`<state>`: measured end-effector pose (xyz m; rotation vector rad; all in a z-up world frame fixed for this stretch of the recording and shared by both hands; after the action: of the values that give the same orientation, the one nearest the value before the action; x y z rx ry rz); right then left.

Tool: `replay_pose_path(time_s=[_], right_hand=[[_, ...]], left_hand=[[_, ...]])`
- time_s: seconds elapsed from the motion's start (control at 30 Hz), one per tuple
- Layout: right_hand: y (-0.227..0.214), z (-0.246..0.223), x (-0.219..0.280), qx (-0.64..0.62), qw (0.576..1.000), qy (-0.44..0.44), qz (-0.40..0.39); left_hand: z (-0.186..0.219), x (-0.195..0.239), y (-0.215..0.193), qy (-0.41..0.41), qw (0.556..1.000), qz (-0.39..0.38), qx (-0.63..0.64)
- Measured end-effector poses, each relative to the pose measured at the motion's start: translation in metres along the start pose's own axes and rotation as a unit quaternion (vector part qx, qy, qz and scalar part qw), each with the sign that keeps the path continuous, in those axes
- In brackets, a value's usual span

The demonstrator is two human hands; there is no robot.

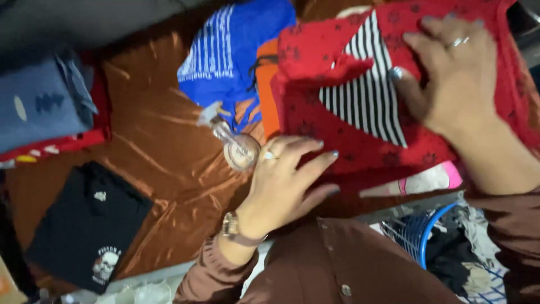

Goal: Folding and organizing various garments on a table while applying a laundry spray.

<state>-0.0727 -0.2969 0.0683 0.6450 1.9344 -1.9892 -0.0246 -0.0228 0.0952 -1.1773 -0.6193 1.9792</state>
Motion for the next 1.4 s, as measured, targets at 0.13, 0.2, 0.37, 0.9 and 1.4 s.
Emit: replay_pose_path(time_s=[0.13, 0.2, 0.37, 0.9, 1.4], right_hand=[[-0.068, -0.022, 0.003, 0.034, 0.998, -0.054, 0.007], [-0.077, -0.032, 0.033, 0.028, 0.990, -0.120, -0.064], [-0.063, 0.006, 0.070, 0.087, 0.992, -0.004, -0.096], [-0.071, 0.023, 0.127, -0.070, 0.995, 0.073, 0.018], [-0.002, 0.011, 0.005, -0.057, 0.987, 0.148, 0.030]], left_hand=[[-0.001, 0.013, 0.014, 0.021, 0.986, 0.082, -0.146], [-0.002, 0.018, 0.015, 0.022, 0.981, 0.110, -0.156], [0.036, 0.012, 0.002, 0.113, 0.973, 0.138, -0.149], [0.010, 0.021, 0.002, -0.041, 0.997, -0.022, 0.058], [-0.060, -0.110, 0.073, -0.055, 0.986, -0.011, -0.157]])
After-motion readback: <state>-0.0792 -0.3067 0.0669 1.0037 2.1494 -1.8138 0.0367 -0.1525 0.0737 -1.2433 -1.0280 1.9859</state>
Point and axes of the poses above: each hand's wrist, its own x-axis away from the middle knuckle, its own y-axis out of the palm, z = x × y, the point moved 7 cm from there along -x, towards the middle knuckle, and after that the axes turned 2 degrees about x, right-handed, at the moved point
